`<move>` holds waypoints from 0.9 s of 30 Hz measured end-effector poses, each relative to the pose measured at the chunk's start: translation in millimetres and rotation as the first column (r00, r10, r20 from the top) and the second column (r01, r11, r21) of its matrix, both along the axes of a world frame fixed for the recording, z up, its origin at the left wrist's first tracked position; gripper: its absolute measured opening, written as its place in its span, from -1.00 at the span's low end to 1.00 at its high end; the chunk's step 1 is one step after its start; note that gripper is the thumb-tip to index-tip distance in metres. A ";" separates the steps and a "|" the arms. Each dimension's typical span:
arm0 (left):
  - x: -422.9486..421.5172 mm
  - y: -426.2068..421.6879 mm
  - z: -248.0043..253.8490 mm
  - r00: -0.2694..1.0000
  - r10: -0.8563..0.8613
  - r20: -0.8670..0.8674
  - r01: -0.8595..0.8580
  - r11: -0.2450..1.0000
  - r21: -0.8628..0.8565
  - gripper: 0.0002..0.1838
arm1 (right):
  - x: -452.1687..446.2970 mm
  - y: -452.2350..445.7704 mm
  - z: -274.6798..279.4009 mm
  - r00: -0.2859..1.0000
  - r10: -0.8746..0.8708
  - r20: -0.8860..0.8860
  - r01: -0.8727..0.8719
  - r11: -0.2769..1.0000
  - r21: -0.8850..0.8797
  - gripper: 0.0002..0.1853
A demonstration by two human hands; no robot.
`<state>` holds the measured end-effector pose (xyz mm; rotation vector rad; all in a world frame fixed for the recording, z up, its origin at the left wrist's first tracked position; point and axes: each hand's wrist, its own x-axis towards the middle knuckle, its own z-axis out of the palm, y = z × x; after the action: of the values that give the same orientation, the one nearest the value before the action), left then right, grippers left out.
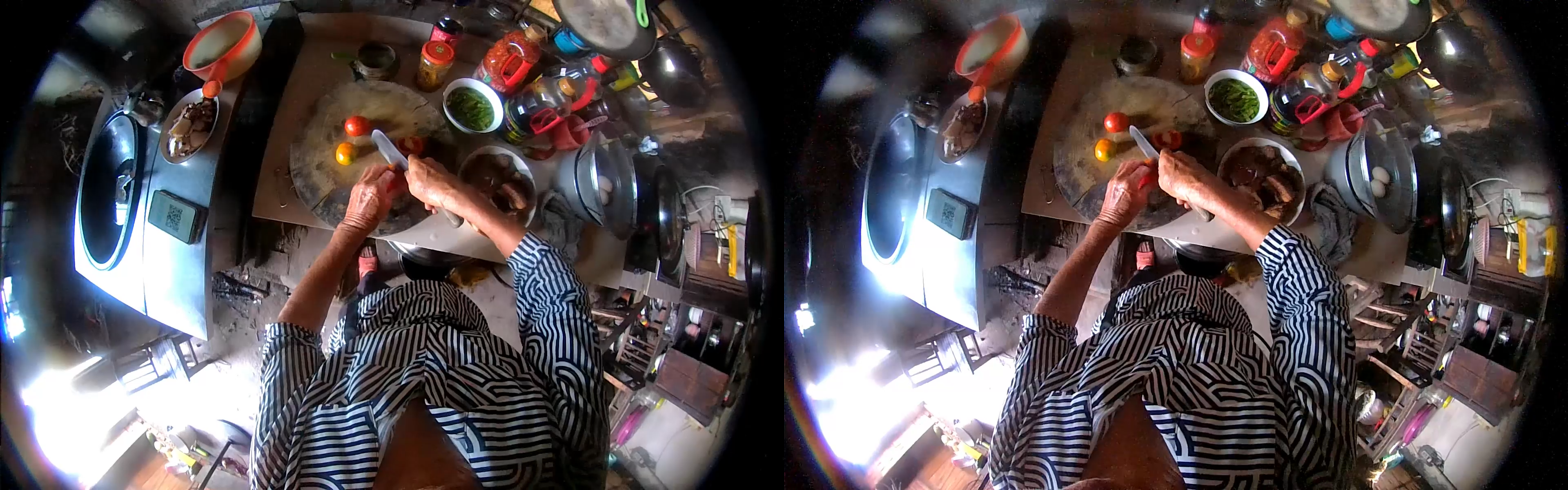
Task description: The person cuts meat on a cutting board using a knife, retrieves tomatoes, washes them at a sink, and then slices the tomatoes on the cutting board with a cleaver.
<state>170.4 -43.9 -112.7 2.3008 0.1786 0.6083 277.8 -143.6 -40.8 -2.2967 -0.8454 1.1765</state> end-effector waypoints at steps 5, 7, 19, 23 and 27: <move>1.4 0.1 3.9 0.997 0.005 -0.071 -0.003 1.000 0.030 -0.73 | -4.3 -16.1 39.0 0.996 0.059 -0.069 -0.070 0.985 -0.160 -0.75; 2.1 1.5 2.3 0.997 0.001 -0.081 0.002 0.999 0.037 -0.73 | -5.6 -27.4 40.8 0.992 0.059 -0.107 -0.074 0.987 -0.142 -0.76; 1.2 5.3 -8.2 0.995 -0.063 -0.078 0.070 0.994 0.086 -0.77 | -12.4 -2.6 -1.3 0.997 -0.074 0.024 0.074 0.997 0.025 -0.78; -5.2 2.1 -5.4 0.998 -0.055 -0.040 0.058 0.995 0.083 -0.74 | -10.5 -10.1 -5.1 0.992 -0.122 -0.045 0.126 0.986 0.107 -0.77; -5.5 4.8 -10.5 0.997 0.013 -0.070 -0.011 1.000 0.019 -0.70 | -14.1 -18.0 29.4 0.998 -0.060 -0.030 0.062 0.997 0.049 -0.79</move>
<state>164.9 -39.0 -123.2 2.3427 0.2210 0.5373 263.7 -161.6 -11.4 -2.2438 -0.7801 1.1463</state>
